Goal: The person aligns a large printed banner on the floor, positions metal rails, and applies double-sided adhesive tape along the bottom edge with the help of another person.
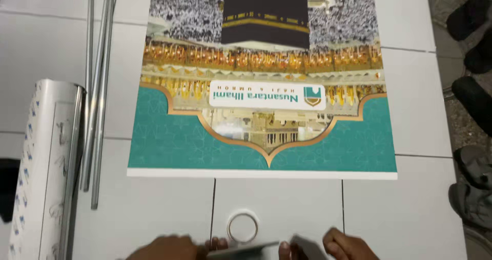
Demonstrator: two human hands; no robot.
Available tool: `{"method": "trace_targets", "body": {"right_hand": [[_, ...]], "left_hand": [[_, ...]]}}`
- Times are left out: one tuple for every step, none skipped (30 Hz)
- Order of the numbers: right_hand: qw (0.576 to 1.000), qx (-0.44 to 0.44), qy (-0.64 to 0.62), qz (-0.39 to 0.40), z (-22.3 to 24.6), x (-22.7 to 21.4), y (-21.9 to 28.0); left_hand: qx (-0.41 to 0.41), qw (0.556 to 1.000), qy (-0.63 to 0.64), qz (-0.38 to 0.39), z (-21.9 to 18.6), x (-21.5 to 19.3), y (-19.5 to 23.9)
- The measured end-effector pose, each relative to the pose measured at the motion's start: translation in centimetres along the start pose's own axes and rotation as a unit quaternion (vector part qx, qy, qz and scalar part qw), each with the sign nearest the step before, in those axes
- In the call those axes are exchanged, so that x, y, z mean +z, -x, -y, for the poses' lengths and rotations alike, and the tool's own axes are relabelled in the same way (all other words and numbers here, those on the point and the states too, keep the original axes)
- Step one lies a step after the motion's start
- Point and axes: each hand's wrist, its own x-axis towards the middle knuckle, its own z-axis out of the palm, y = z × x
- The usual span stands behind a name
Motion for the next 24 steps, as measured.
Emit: {"method": "trace_targets", "body": {"right_hand": [[0.995,-0.08,-0.031,-0.054,2.2,-1.5,1.6],[0.98,-0.155,-0.067,-0.104,4.6,-2.8,3.3],[0.982,-0.15,-0.068,-0.09,3.4,-0.6,1.7],[0.965,-0.201,-0.06,-0.155,2.6,0.3,-1.0],[0.942,-0.249,-0.053,-0.22,1.8,1.1,-3.7],[0.936,-0.261,-0.049,-0.231,0.7,2.2,-5.9],[0.95,-0.202,-0.004,-0.24,-0.3,3.2,-8.4],[0.963,-0.131,0.036,-0.234,-2.2,5.7,-9.5],[0.963,-0.133,0.035,-0.231,-0.2,4.1,-8.3],[0.976,-0.091,0.038,-0.194,1.5,3.2,-6.3],[0.986,-0.049,0.041,-0.157,3.3,2.1,-4.4],[0.985,-0.048,0.038,-0.16,2.5,2.5,-5.1],[0.964,-0.113,0.018,-0.238,1.7,3.0,-5.7],[0.934,-0.177,0.0,-0.309,0.7,3.7,-5.9],[0.935,-0.174,0.001,-0.308,3.4,2.4,-4.0],[0.892,-0.205,-0.368,-0.165,6.1,1.1,-2.1],[0.706,-0.204,-0.679,0.001,8.8,-0.2,-0.2],[0.705,-0.203,-0.679,-0.004,9.6,-0.1,0.2],[0.678,-0.212,-0.704,0.001,10.3,0.0,0.6],[0.65,-0.22,-0.728,0.008,11.0,0.3,1.0],[0.649,-0.218,-0.728,0.006,9.8,0.8,-0.3],[0.626,-0.214,-0.75,-0.025,8.6,1.2,-1.7],[0.601,-0.209,-0.77,-0.056,7.5,1.7,-3.0],[0.6,-0.209,-0.77,-0.058,5.7,0.8,-4.3]], "left_hand": [[0.004,0.997,0.03,-0.077,-1.6,-0.8,2.2],[0.007,0.987,0.06,-0.15,-3.1,-1.7,4.8],[0.006,0.989,0.066,-0.135,-3.4,-1.1,4.9],[0.027,0.989,0.046,-0.14,-3.5,-1.8,4.8],[0.047,0.988,0.026,-0.145,-3.7,-2.4,5.0],[0.043,0.986,0.026,-0.161,-3.4,-2.8,4.4],[0.05,0.984,0.032,-0.168,-3.2,-3.2,3.7],[0.059,0.985,0.04,-0.156,-3.2,-2.6,3.0],[0.057,0.986,0.042,-0.154,-3.1,-2.8,2.7],[0.068,0.982,0.042,-0.171,-3.0,-2.8,2.5],[0.079,0.978,0.042,-0.188,-2.9,-2.9,2.3],[0.079,0.978,0.038,-0.19,-2.7,-3.0,2.3],[0.083,0.976,0.036,-0.196,-2.5,-3.0,2.2],[0.089,0.976,0.037,-0.198,-2.4,-2.7,2.2],[0.091,0.976,0.036,-0.196,-2.4,-2.6,1.5],[0.095,0.974,0.037,-0.205,-2.5,-2.4,0.9],[0.099,0.971,0.037,-0.213,-2.6,-2.3,0.4],[0.103,0.971,0.034,-0.214,-3.1,-2.6,0.3],[0.087,0.978,0.034,-0.188,-3.7,-2.9,0.2],[0.069,0.984,0.036,-0.161,-4.2,-3.0,0.2],[0.07,0.984,0.034,-0.159,-4.6,-3.1,0.8],[0.053,0.986,0.044,-0.154,-4.9,-3.2,1.5],[0.035,0.987,0.054,-0.149,-5.2,-3.4,2.2],[0.036,0.987,0.052,-0.15,-4.5,-2.9,1.8]]}}
